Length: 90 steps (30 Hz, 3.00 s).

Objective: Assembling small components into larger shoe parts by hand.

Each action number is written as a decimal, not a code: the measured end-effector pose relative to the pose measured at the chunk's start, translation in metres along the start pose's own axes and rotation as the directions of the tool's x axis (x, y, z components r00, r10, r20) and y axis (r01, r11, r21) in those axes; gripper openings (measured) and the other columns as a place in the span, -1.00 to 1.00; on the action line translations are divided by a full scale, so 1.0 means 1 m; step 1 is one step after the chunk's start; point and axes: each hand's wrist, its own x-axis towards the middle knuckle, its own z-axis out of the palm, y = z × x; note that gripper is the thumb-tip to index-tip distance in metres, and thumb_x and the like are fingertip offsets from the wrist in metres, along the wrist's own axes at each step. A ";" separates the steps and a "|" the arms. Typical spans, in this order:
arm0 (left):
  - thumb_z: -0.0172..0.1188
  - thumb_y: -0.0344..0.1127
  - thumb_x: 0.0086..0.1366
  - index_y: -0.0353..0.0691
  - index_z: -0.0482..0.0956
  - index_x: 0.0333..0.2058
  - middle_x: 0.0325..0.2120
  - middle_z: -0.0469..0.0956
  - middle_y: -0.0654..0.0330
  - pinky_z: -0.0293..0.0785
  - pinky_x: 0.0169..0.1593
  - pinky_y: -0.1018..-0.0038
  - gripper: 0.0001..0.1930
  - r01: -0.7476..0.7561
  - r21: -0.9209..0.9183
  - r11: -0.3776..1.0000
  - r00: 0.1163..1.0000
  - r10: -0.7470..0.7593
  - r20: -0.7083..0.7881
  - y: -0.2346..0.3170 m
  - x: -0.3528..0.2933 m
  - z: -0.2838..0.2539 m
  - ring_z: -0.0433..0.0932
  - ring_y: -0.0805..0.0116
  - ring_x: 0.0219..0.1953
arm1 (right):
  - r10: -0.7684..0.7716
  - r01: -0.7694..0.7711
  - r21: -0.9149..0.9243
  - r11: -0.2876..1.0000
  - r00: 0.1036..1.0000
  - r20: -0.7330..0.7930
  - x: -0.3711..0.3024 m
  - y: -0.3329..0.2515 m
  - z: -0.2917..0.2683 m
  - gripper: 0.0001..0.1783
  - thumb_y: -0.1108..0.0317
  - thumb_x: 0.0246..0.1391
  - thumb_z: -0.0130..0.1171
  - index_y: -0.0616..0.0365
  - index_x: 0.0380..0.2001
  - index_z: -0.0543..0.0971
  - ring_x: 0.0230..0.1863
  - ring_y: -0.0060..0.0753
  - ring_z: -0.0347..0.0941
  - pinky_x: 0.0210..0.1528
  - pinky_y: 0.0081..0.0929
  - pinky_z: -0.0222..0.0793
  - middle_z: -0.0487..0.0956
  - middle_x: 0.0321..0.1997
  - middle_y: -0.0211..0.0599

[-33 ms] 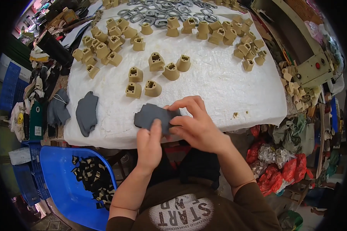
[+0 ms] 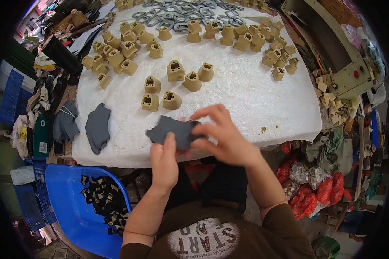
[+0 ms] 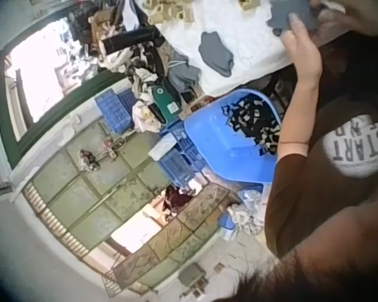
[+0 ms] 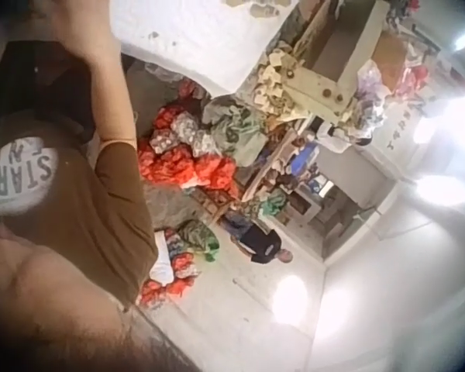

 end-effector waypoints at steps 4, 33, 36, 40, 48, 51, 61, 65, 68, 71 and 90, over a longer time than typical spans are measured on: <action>-0.29 -0.18 0.43 -0.41 0.31 0.06 -0.37 0.51 0.13 0.33 -0.45 0.56 -0.56 0.024 -0.216 0.976 1.000 -0.021 0.016 0.002 0.002 -0.006 0.44 0.44 -0.48 | 0.403 -0.408 -0.049 0.911 0.911 -0.090 0.031 0.070 -0.003 -0.50 0.42 -0.06 0.23 0.03 0.02 0.42 0.03 -0.23 0.28 -0.04 -0.40 0.30 0.35 0.08 -0.26; -0.25 -0.20 0.42 -0.40 0.32 0.07 -0.38 0.52 0.13 0.32 -0.39 0.54 -0.58 0.194 -0.441 0.876 0.980 -0.152 0.130 -0.002 -0.033 -0.011 0.46 0.42 -0.46 | 0.321 -0.287 -0.350 0.892 0.946 0.043 -0.030 0.033 -0.034 -0.47 0.29 -0.29 0.40 0.14 -0.17 0.47 -0.06 -0.19 0.24 0.04 -0.40 0.16 0.39 -0.14 -0.28; -0.23 -0.18 0.41 -0.39 0.28 0.06 -0.25 0.50 0.05 0.40 -0.31 0.47 -0.59 0.176 -0.440 0.880 0.978 -0.106 0.179 -0.010 -0.033 -0.014 0.48 0.35 -0.35 | 0.247 -0.266 -0.300 0.916 0.964 -0.101 -0.034 0.045 -0.023 -0.39 0.45 -0.36 0.42 0.16 -0.12 0.44 -0.05 -0.24 0.29 0.05 -0.45 0.22 0.36 -0.09 -0.26; -0.23 -0.19 0.41 -0.39 0.25 0.09 -0.07 0.43 0.03 0.39 -0.08 0.39 -0.58 0.054 -0.465 0.883 0.996 -0.078 -0.033 -0.009 -0.041 -0.005 0.46 0.30 -0.13 | 0.304 -0.270 0.224 0.936 0.944 -0.132 -0.046 -0.004 -0.017 -0.39 0.39 -0.34 0.46 0.20 -0.12 0.45 -0.12 -0.25 0.39 -0.08 -0.40 0.34 0.45 -0.15 -0.19; -0.27 -0.29 0.41 -0.47 0.18 0.13 0.12 0.27 -0.03 0.16 0.24 0.30 -0.57 0.087 -0.573 0.815 0.990 -0.008 0.139 -0.001 -0.052 0.001 0.29 0.22 0.16 | 0.122 -0.017 0.467 0.884 0.973 -0.195 -0.042 -0.062 0.023 -0.39 0.38 -0.29 0.44 0.25 -0.09 0.45 -0.13 -0.19 0.45 -0.10 -0.41 0.38 0.50 -0.07 -0.06; -0.26 -0.27 0.41 -0.46 0.17 0.13 0.14 0.25 -0.05 0.16 0.24 0.31 -0.57 0.073 -0.575 0.815 0.983 0.038 0.179 0.005 -0.054 0.002 0.28 0.22 0.17 | -0.052 0.132 0.352 0.927 0.973 -0.227 -0.040 -0.059 0.028 -0.45 0.25 -0.10 0.34 0.24 -0.06 0.41 -0.11 -0.17 0.43 -0.12 -0.29 0.31 0.49 -0.06 -0.05; -0.23 -0.25 0.41 -0.46 0.15 0.14 0.16 0.23 -0.06 0.16 0.25 0.31 -0.55 0.069 -0.597 0.800 0.986 0.038 0.164 0.004 -0.060 0.005 0.26 0.21 0.19 | -0.026 0.107 0.376 0.920 0.976 -0.214 -0.042 -0.055 0.029 -0.45 0.29 -0.12 0.35 0.21 -0.05 0.41 -0.10 -0.19 0.39 -0.08 -0.26 0.33 0.48 -0.05 -0.09; -0.24 -0.25 0.41 -0.44 0.14 0.15 0.17 0.22 -0.06 0.15 0.25 0.31 -0.56 0.029 -0.583 0.812 0.982 0.086 0.169 0.005 -0.060 0.007 0.25 0.21 0.20 | -0.047 0.112 0.359 0.926 0.982 -0.185 -0.038 -0.057 0.022 -0.44 0.28 -0.12 0.36 0.21 -0.04 0.41 -0.11 -0.18 0.39 -0.07 -0.25 0.36 0.47 -0.06 -0.08; -0.29 -0.24 0.40 -0.44 0.15 0.15 0.18 0.19 -0.13 0.12 0.27 0.25 -0.55 0.070 -0.547 0.834 0.985 0.028 0.169 0.006 -0.059 0.009 0.23 0.14 0.22 | -0.036 0.108 0.370 0.923 0.980 -0.197 -0.040 -0.053 0.023 -0.44 0.27 -0.12 0.36 0.21 -0.04 0.41 -0.11 -0.18 0.39 -0.07 -0.23 0.37 0.46 -0.06 -0.07; -0.30 -0.24 0.40 -0.46 0.16 0.15 0.17 0.19 -0.14 0.11 0.28 0.25 -0.54 0.120 -0.543 0.831 0.985 -0.030 0.171 0.007 -0.058 0.008 0.24 0.13 0.21 | -0.023 0.107 0.410 0.906 0.979 -0.205 -0.040 -0.052 0.025 -0.44 0.26 -0.11 0.35 0.21 -0.04 0.41 -0.11 -0.17 0.39 -0.05 -0.21 0.37 0.46 -0.07 -0.06; -0.31 -0.24 0.43 -0.44 0.10 0.18 0.19 0.20 -0.02 0.20 0.24 0.32 -0.54 0.166 -0.579 0.798 0.971 -0.028 0.239 0.010 -0.057 0.004 0.26 0.22 0.20 | 0.018 0.107 0.537 0.837 0.975 -0.223 -0.042 -0.052 0.020 -0.46 0.38 -0.21 0.39 0.26 -0.10 0.43 -0.10 -0.13 0.41 -0.06 -0.26 0.32 0.50 -0.07 -0.04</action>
